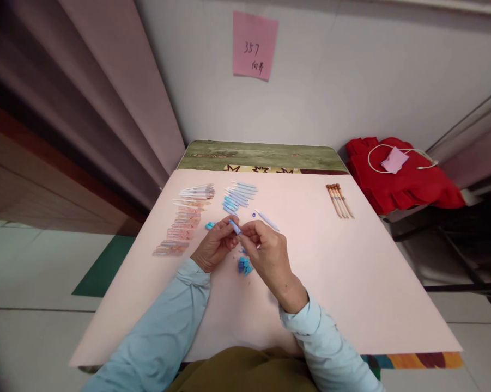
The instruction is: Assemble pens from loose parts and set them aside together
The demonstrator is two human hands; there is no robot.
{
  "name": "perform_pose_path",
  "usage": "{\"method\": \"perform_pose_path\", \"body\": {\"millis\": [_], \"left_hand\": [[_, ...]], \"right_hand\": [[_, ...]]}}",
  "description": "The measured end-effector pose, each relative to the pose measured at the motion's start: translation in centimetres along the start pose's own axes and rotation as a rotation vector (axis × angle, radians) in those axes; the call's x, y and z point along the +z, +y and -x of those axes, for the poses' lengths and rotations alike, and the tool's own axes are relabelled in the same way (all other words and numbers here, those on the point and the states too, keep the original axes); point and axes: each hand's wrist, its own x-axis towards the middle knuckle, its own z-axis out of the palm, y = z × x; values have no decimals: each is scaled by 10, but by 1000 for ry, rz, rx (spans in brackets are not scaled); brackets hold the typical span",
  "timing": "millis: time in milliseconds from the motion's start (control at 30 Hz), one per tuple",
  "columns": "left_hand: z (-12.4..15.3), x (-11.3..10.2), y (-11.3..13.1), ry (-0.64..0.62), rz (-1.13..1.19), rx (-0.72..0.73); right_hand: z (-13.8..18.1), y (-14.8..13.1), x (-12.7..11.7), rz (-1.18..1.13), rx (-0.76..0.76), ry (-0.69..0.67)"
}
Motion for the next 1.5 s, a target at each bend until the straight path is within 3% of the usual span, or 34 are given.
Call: {"method": "perform_pose_path", "body": {"millis": [500,833,1000,1200,1333,1433,1500], "left_hand": [[1,2,1,-41,-68,29],[1,1,0,-35,9,-25],[1,3,0,-29,43,-31],[0,0,-1,-16,34,-27],[0,-1,-2,-20,21,-8],[0,-2,0,25,68,32],[-1,-3,3,79,142,66]], "right_hand": [[2,-4,-6,-57,58,-29],[-6,8,2,-373,238,-109],[-4,8,2,-326,193,-106],[-1,9,0,-20,-35,-25],[-1,9,-1,25,-100,-13],[-6,16,-13,10,-92,31],[-9,27,-25,20,-3,118]]}}
